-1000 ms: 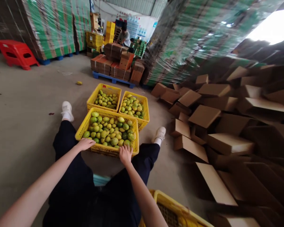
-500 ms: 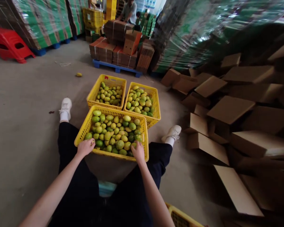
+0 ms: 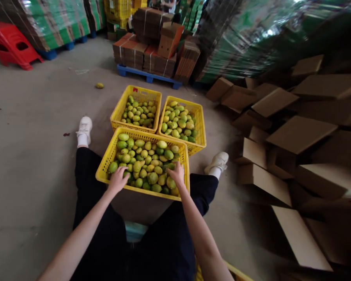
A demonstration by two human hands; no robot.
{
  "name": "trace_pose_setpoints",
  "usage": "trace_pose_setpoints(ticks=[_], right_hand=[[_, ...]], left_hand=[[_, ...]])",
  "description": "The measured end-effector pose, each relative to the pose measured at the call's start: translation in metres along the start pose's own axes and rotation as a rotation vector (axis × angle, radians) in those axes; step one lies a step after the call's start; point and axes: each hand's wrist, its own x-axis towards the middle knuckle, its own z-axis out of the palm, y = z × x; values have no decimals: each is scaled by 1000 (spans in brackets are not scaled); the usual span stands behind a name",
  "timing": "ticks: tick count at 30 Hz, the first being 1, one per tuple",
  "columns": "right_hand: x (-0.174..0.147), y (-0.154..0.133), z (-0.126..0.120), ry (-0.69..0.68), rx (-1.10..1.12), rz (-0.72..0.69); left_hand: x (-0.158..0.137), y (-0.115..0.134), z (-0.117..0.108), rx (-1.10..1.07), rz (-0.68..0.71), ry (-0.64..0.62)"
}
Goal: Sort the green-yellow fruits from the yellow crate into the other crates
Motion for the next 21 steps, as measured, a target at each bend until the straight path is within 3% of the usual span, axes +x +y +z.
trace_pose_setpoints(ticks=[2,4,6,8,13,17,21], right_hand=[[-17,-9,-1,-79,264,-86],[-35,-21,-2,-193,620,-199],[-47,-32,-5,-243,844,-283],[-47,-37,-10,-174,819,-295],[8,-27,-9,122,439,-36],[57,-27,8,148,379,61],[77,-32,13,145,409,9]], left_hand=[[5,29,15,-597,-118,-48],[9,58,26,-1113,-327,-268],[11,78,32,-1488,-475,-521],[10,85,31,-1721,-583,-654],[-2,67,19,-1882,-796,-547],[-14,51,7,-1903,-819,-427],[-35,42,0,-1973,-846,-244]])
